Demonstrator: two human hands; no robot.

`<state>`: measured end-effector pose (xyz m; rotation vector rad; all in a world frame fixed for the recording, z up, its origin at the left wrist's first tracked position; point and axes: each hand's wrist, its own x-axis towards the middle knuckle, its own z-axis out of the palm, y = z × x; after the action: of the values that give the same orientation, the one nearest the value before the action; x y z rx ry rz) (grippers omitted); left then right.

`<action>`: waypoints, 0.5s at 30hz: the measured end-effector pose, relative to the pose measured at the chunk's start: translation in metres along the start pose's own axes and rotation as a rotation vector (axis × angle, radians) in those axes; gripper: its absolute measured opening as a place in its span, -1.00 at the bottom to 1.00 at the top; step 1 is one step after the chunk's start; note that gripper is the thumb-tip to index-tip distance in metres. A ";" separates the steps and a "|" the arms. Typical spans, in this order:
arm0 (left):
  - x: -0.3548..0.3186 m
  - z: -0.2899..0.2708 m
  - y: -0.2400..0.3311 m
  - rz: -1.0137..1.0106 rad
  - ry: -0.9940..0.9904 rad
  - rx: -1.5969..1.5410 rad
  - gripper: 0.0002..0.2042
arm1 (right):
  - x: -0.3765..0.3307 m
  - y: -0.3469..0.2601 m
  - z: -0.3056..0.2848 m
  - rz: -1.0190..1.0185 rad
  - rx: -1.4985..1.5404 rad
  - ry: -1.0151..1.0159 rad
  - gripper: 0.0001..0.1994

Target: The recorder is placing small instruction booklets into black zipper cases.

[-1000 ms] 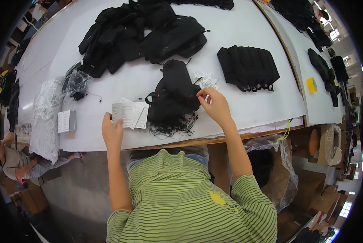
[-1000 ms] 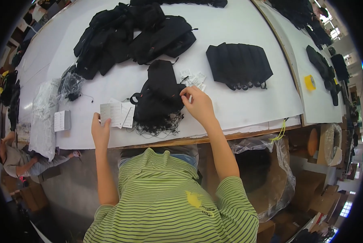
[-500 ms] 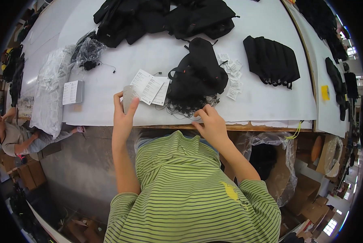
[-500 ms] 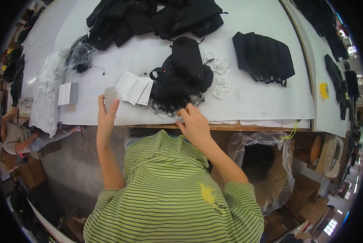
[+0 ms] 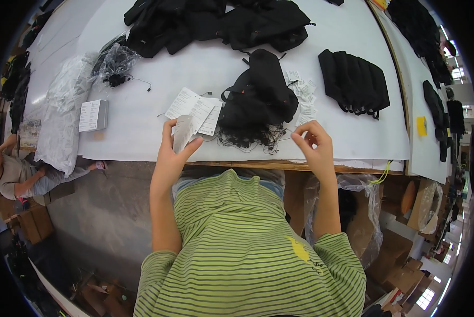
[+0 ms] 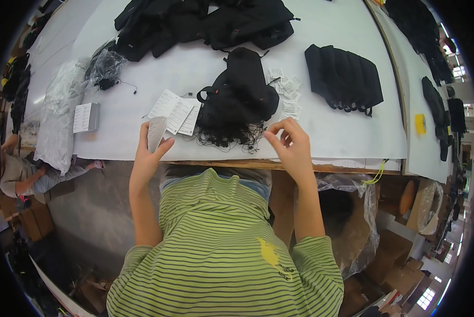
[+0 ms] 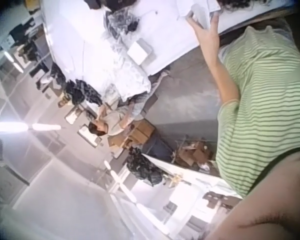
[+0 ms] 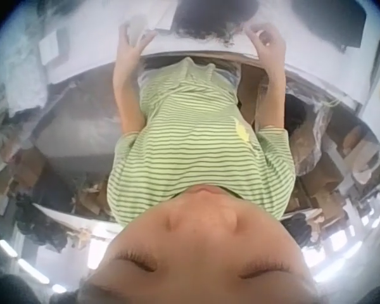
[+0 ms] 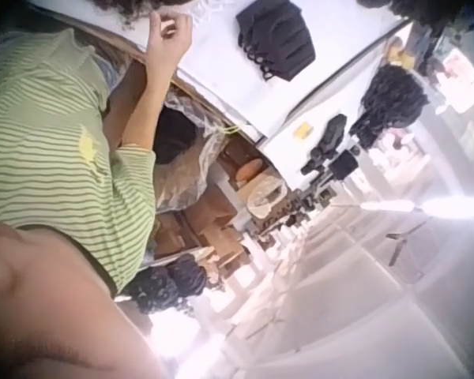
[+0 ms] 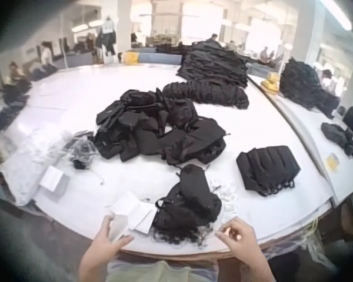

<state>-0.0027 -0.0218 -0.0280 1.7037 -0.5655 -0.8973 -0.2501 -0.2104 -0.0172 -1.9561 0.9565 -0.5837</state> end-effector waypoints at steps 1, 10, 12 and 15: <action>0.001 0.000 -0.001 -0.001 0.004 -0.021 -0.41 | -0.001 0.007 -0.010 0.049 -0.006 0.037 -0.89; 0.003 0.012 -0.001 0.022 -0.087 -0.056 -0.59 | -0.034 0.094 -0.051 0.239 -0.540 0.218 -0.87; 0.002 0.014 0.002 0.021 -0.113 -0.030 -0.61 | -0.033 0.090 -0.047 0.186 -0.623 0.251 -0.87; 0.001 0.018 0.004 -0.005 -0.136 -0.034 -0.62 | -0.018 0.080 -0.031 0.230 -0.550 0.145 -0.85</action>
<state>-0.0165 -0.0342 -0.0267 1.6220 -0.6333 -1.0264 -0.3148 -0.2386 -0.0699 -2.2499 1.5357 -0.3541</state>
